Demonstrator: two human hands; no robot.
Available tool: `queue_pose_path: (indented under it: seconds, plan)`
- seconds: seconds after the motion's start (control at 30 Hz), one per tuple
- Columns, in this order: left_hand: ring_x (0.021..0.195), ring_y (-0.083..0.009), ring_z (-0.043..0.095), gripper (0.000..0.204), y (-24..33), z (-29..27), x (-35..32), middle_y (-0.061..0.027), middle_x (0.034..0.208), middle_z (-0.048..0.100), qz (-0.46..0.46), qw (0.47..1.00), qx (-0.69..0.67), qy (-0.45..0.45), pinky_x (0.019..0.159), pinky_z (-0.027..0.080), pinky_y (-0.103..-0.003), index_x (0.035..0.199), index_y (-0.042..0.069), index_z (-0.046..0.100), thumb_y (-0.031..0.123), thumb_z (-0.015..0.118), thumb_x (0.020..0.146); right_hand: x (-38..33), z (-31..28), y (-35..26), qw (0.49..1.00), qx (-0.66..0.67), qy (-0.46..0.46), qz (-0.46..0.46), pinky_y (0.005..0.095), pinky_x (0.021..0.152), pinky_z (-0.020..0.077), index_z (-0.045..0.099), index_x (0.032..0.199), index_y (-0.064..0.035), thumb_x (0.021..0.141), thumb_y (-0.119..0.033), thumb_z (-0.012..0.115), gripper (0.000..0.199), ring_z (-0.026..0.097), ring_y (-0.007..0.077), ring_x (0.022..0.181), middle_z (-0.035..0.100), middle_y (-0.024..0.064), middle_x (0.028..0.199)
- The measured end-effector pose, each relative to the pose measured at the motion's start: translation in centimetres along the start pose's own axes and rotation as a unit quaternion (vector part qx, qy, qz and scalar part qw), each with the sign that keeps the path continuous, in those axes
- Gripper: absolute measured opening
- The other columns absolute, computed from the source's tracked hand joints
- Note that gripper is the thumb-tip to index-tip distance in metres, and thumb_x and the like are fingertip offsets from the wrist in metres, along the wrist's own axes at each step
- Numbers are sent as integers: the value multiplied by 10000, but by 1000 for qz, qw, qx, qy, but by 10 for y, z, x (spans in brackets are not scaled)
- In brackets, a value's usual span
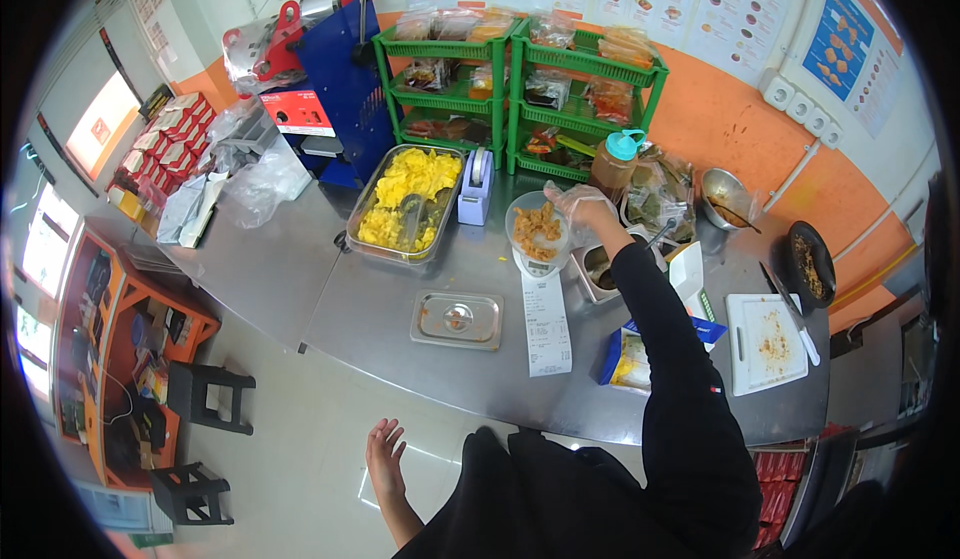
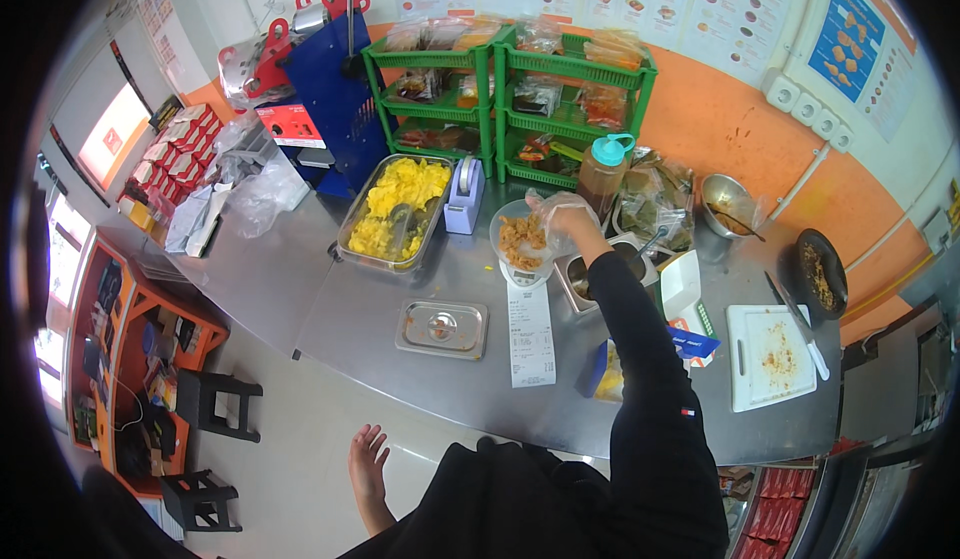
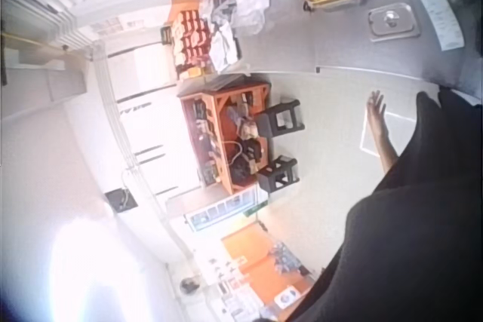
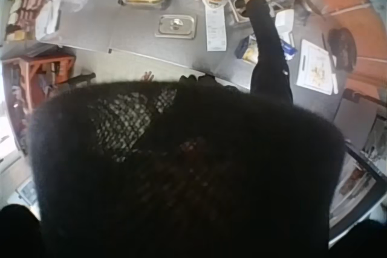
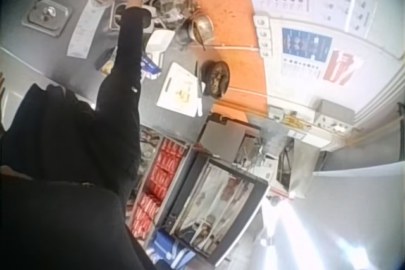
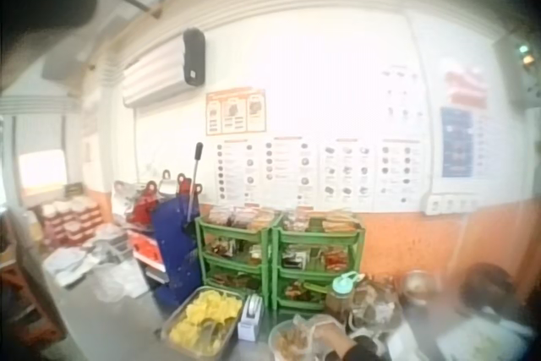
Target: The person assembles a food order by placing rice, sauce, and fried chicken into a container. They retrieve ingredients from a heated display case and a prep counter, then pack the items into a takeaway box and seal it.
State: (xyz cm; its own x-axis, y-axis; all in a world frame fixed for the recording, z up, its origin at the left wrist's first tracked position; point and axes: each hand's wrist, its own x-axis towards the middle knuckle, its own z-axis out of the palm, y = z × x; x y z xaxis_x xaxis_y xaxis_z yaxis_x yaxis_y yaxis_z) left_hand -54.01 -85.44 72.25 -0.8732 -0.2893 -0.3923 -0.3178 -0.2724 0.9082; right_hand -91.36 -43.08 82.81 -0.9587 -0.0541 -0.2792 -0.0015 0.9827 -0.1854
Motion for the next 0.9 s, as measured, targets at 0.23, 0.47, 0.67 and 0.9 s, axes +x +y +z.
queue_pose_path:
  seconds: [0.23, 0.47, 0.67, 0.9]
  plan:
    - [1089, -213, 541, 450, 1, 3, -4, -92, 1209, 578, 0, 999, -39, 27, 912, 403, -385, 1254, 62, 492, 389, 481, 944, 6, -1, 16, 978, -166, 15, -123, 427, 825, 480, 424, 1329, -98, 875, -248, 559, 497, 602, 341, 989, 632, 162, 1051]
    - [1089, -214, 538, 459, -1, 5, -3, -96, 1214, 574, 10, 999, -39, 5, 918, 400, -393, 1263, 57, 486, 388, 482, 945, 5, -3, 25, 988, -101, 21, -111, 433, 826, 474, 533, 1180, -64, 898, -368, 511, 415, 609, 340, 958, 640, 153, 1031]
    - [1093, -216, 535, 477, -3, 1, -6, -100, 1221, 570, 1, 999, -51, 18, 924, 396, -399, 1268, 55, 482, 402, 493, 941, -11, 0, 1, 997, -17, 54, -44, 415, 857, 469, 666, 985, -40, 875, -459, 429, 494, 606, 346, 981, 644, 180, 1055]
    - [1107, -226, 528, 492, 1, 2, -11, -104, 1230, 564, 7, 999, -41, 28, 923, 392, -400, 1274, 51, 476, 410, 488, 938, 8, 26, -1, 998, -61, 13, 1, 408, 815, 501, 685, 932, -1, 806, -333, 509, 397, 630, 334, 953, 652, 195, 1004]
